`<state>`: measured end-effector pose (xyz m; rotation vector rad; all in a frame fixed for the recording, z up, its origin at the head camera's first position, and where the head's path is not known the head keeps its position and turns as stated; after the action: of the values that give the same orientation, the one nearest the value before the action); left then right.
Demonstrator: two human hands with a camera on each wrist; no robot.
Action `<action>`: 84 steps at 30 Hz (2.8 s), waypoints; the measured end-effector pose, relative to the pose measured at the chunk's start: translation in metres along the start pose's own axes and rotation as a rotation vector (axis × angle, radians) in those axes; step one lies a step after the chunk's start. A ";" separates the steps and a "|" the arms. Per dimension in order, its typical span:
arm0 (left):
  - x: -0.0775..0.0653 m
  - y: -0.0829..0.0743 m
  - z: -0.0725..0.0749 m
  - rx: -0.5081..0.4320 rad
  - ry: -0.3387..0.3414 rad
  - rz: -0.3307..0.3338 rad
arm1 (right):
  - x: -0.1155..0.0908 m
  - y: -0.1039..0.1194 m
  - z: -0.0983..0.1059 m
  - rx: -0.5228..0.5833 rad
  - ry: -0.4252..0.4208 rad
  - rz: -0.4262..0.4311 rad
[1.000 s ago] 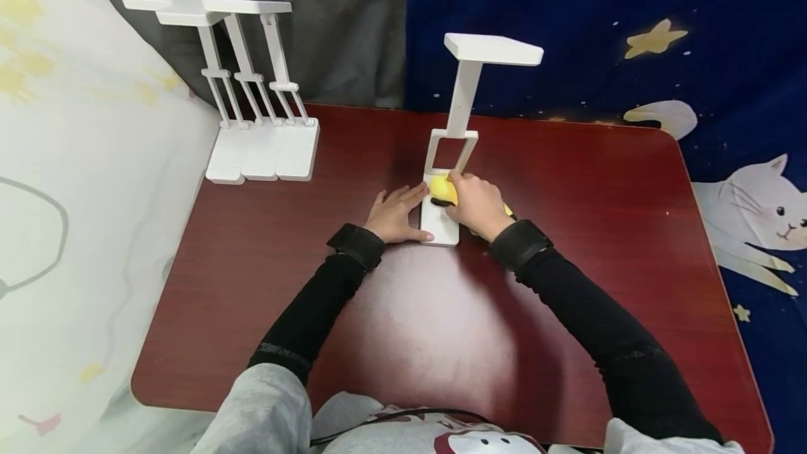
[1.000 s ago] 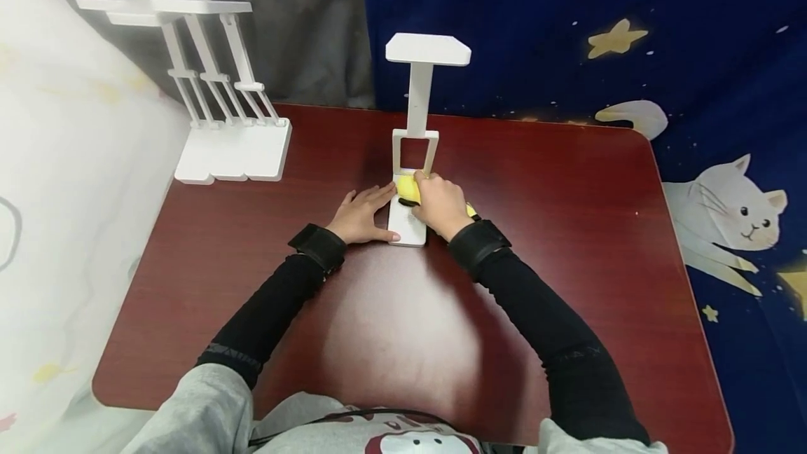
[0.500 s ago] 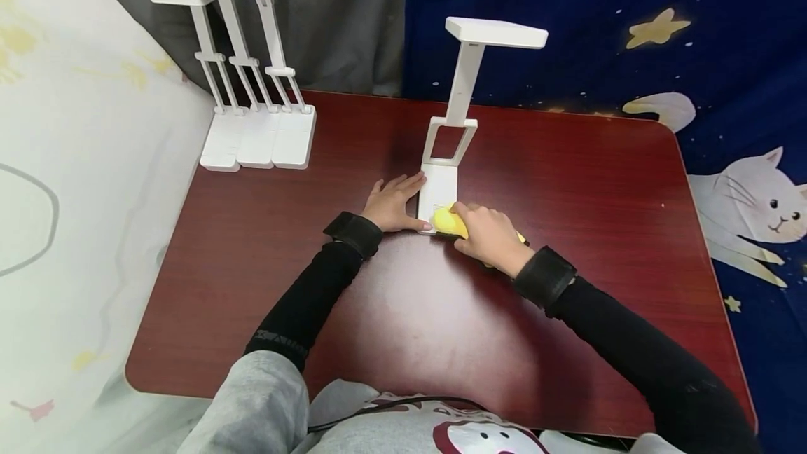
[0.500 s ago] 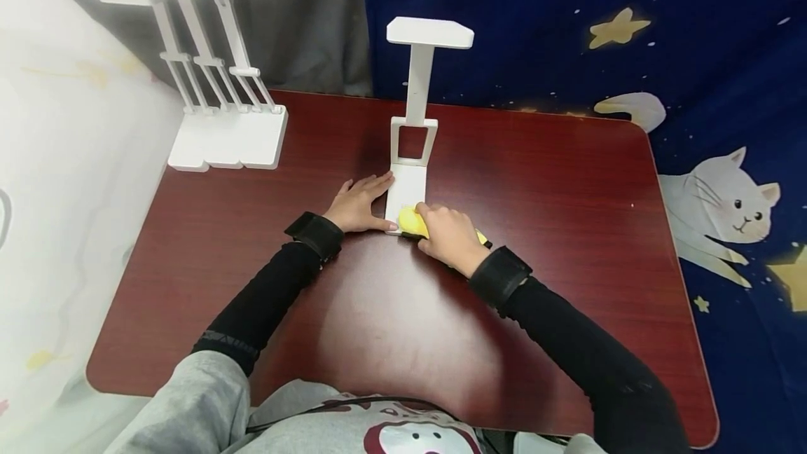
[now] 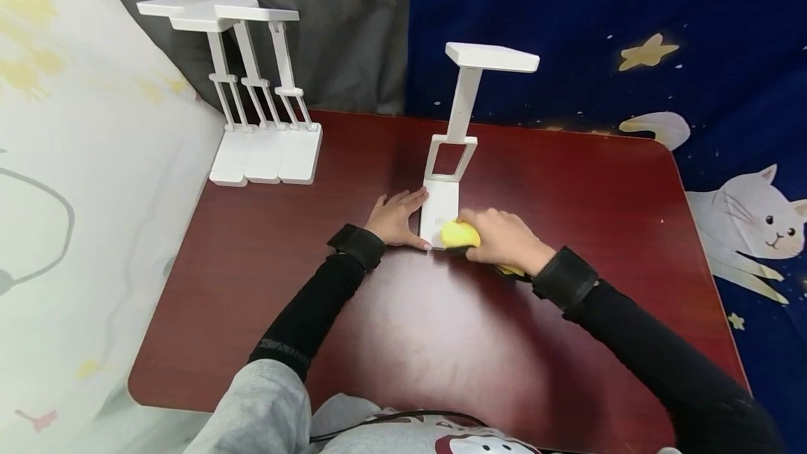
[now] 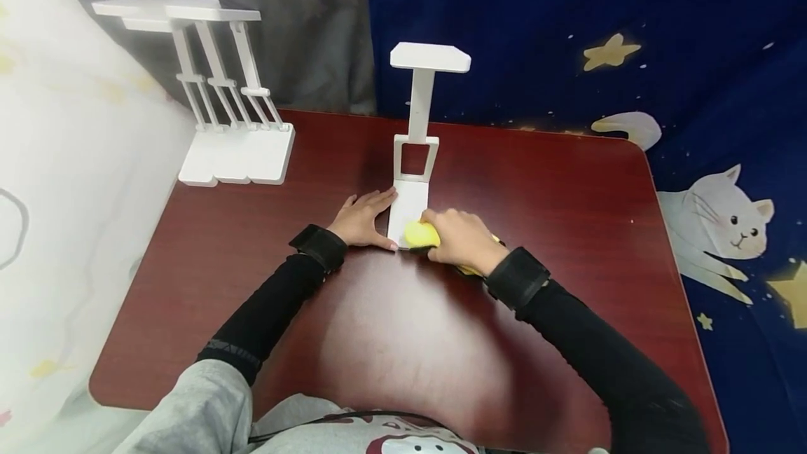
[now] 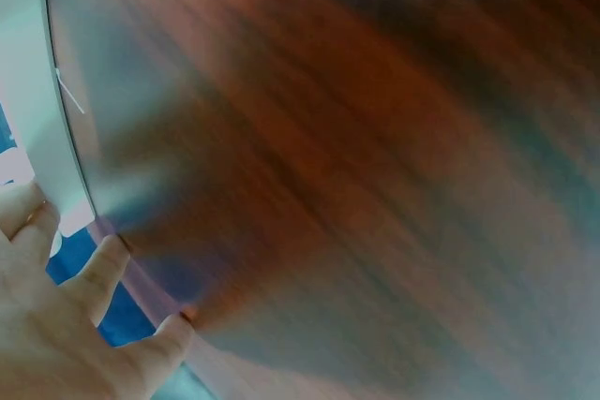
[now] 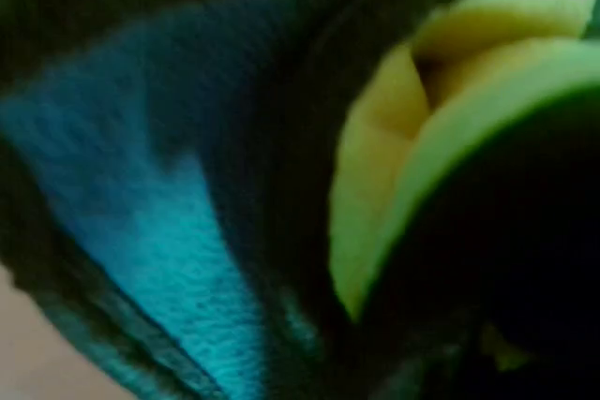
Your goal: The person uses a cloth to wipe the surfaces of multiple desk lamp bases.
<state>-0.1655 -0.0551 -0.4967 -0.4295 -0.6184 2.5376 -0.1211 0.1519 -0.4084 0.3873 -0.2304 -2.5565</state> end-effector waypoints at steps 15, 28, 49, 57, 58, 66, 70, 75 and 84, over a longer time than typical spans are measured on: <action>-0.010 -0.009 -0.019 -0.103 0.000 0.043 | 0.063 0.005 -0.030 -0.234 -0.217 -0.242; 0.000 -0.006 0.001 -0.064 -0.010 0.045 | 0.055 0.015 -0.013 -0.225 -0.120 -0.160; 0.000 -0.002 0.002 -0.090 0.010 0.039 | 0.004 0.000 -0.021 0.019 0.008 0.130; 0.005 -0.001 -0.001 -0.069 0.019 0.015 | -0.026 -0.016 -0.030 0.189 0.012 0.249; 0.006 -0.001 -0.001 -0.060 0.023 0.014 | -0.031 -0.015 -0.032 0.195 -0.006 0.254; 0.020 -0.016 -0.002 0.022 0.026 0.002 | -0.065 -0.014 -0.041 0.201 -0.079 0.248; 0.044 -0.032 -0.004 0.062 0.052 -0.007 | -0.077 -0.018 -0.039 0.200 -0.097 0.238; 0.076 -0.057 -0.004 0.067 0.074 0.003 | -0.091 -0.030 -0.035 0.201 -0.124 0.204; 0.120 -0.099 -0.010 0.081 0.075 0.016 | -0.113 -0.046 -0.031 0.201 -0.119 0.109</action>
<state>-0.2236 0.0886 -0.4781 -0.4998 -0.4839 2.5389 -0.0413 0.2486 -0.4229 0.2888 -0.5410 -2.4587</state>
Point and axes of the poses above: each hand's wrist, its own x-axis towards the middle knuckle, its own z-axis out of the back of the hand, y = z × x, the point moved 1 cm from there along x, towards the middle knuckle, and after that the axes turned 5 degrees about -x, right-handed, at the moved point
